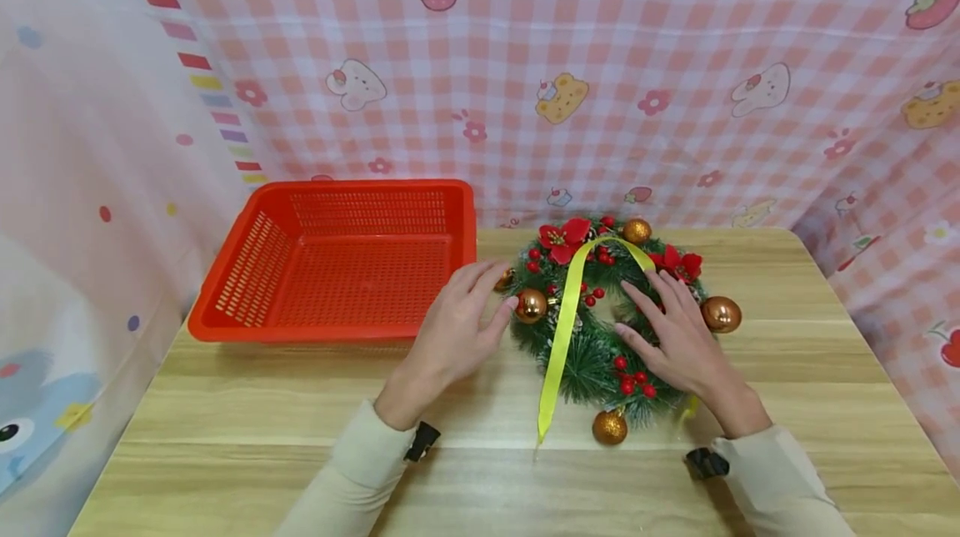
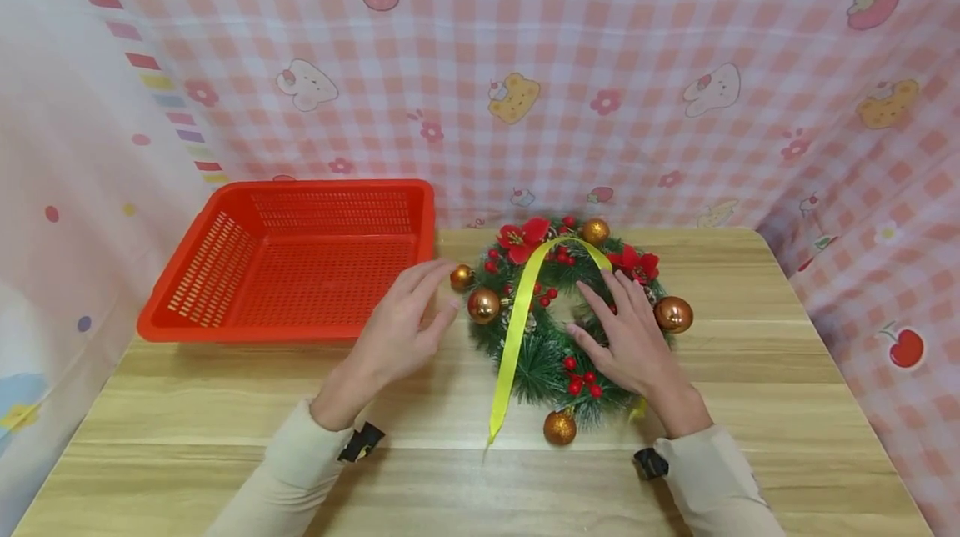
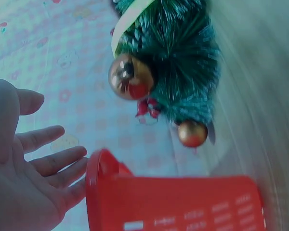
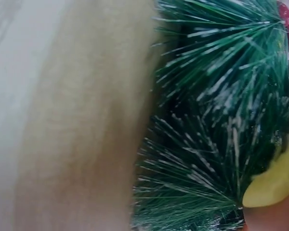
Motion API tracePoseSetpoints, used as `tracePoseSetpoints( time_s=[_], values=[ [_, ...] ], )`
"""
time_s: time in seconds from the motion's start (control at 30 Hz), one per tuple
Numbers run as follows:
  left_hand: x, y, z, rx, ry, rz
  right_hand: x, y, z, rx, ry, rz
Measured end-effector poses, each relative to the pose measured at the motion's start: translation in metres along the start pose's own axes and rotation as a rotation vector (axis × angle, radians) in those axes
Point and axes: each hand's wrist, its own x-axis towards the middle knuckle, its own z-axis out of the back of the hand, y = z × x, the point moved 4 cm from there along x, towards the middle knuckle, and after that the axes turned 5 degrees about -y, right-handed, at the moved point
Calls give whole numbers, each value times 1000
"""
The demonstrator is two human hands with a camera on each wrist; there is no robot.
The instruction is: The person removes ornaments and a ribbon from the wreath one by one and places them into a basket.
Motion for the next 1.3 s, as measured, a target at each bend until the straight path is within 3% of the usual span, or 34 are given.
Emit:
tracePoseSetpoints(
  time_s=[0.23,0.4,0.6,0.9,1.07,1.17,1.3],
  values=[
    [2,-7,-19,-201,105,105,0,-1,-5,3,-13,5],
    [5,-9,-32,-285,142,113,2,-2,-6,13,-32,-4],
    [6,-6,-47,-312,170,182,2,-3,-7,23,-33,-11],
    [5,1,-66,-279,186,324,1,-4,-8,28,-24,-23],
    [6,4,-71,-276,161,342,1,-1,-2,69,-18,-52],
    [6,3,-72,-271,149,341,0,0,9,119,-55,-55],
    [7,2,-73,-267,148,335,-4,-7,28,181,-165,-56]
  ],
)
